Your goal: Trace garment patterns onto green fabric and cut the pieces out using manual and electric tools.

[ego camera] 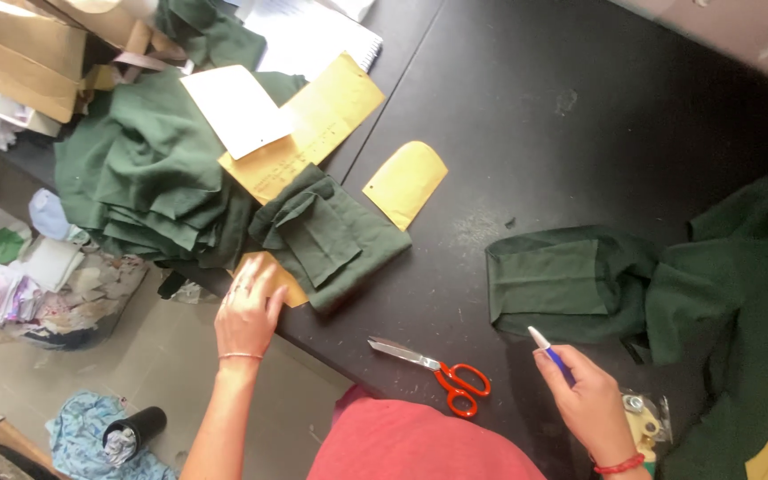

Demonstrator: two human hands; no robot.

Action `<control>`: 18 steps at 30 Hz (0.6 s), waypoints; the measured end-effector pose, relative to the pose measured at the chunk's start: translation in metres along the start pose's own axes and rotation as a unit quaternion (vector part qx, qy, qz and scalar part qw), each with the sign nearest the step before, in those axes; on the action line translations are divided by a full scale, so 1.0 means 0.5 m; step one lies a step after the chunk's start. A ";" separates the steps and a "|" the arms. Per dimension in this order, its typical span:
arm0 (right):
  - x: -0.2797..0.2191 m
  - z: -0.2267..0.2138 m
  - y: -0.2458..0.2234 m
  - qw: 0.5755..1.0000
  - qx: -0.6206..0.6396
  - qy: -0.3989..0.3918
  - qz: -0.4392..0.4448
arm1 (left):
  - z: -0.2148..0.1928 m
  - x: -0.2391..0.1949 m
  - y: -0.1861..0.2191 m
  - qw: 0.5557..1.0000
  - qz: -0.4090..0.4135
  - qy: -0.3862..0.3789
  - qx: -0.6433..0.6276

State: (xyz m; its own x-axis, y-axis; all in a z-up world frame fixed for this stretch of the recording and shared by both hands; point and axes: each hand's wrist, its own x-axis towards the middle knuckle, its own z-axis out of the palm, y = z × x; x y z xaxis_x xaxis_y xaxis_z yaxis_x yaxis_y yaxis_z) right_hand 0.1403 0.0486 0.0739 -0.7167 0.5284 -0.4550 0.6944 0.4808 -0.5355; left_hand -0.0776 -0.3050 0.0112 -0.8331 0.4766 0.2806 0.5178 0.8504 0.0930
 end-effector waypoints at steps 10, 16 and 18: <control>-0.024 0.009 -0.032 0.999 0.022 -0.023 0.009 | -0.023 0.016 -0.006 0.993 0.090 0.058 0.054; -0.032 0.012 -0.025 0.999 0.027 -0.006 0.019 | 0.005 -0.051 0.008 0.995 -0.042 -0.059 0.070; -0.033 0.017 -0.018 1.000 0.011 -0.010 0.020 | -0.007 -0.063 0.017 0.991 -0.054 -0.062 0.105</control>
State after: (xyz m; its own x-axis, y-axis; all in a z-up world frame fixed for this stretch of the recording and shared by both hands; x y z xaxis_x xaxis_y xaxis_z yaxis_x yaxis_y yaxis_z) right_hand 0.1454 0.0298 0.0804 -0.6903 0.5318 -0.4906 0.7206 0.4440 -0.5326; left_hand -0.0465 -0.3135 0.0063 -0.9055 0.3931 0.1599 0.3836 0.9193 -0.0874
